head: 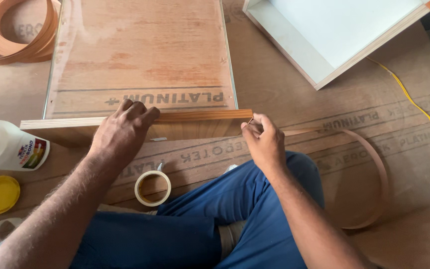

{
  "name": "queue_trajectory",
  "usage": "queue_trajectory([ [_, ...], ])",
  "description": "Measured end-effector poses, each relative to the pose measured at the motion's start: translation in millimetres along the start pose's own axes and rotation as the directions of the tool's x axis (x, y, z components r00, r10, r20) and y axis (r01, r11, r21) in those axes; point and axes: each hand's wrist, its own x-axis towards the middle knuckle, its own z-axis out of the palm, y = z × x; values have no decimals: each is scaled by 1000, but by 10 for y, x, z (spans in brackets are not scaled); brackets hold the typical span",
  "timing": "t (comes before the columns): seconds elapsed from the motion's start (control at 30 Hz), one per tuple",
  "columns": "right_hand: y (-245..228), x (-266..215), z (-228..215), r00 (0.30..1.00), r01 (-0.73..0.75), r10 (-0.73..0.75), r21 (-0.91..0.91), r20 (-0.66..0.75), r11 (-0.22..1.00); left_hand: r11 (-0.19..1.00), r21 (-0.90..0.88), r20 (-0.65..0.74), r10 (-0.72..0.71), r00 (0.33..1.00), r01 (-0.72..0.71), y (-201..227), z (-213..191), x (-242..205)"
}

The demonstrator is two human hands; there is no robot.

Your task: The person applies glue to the edge of a wooden board using a brush and then presses a flexible wooden edge band onto the glued surface. They smooth the banding along the edge to ensure it adheres properly.

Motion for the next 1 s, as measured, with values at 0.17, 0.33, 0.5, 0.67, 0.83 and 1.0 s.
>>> queue_trajectory([
  [0.17, -77, -30, -46, 999, 31, -30, 91, -18, 995, 1000, -21, -21, -4, 1000, 4, 8, -8, -20],
  [0.33, 11, -7, -34, 999, 44, -46, 68, 14, 997, 1000, -15, -58, 17, 998, -18, -27, 28, -28],
  [0.5, 236, 27, 51, 994, 81, -98, 289, 44, 954, 999, -26, -68, 16, 998, -18, -44, 60, -38],
  [0.67, 123, -6, -9, 995, 70, -80, 166, 54, 984, 1000, 2, -26, -20, 999, 20, -7, 101, -12],
  [0.83, -185, -94, -48, 975, 201, -189, -112, 115, 973, 991, 36, 52, -131, 990, 129, 157, 195, -32],
  [1.0, -511, -252, 13, 861, 442, -508, -533, 26, 722, 938, 249, 58, -265, 963, 243, 439, 198, -132],
])
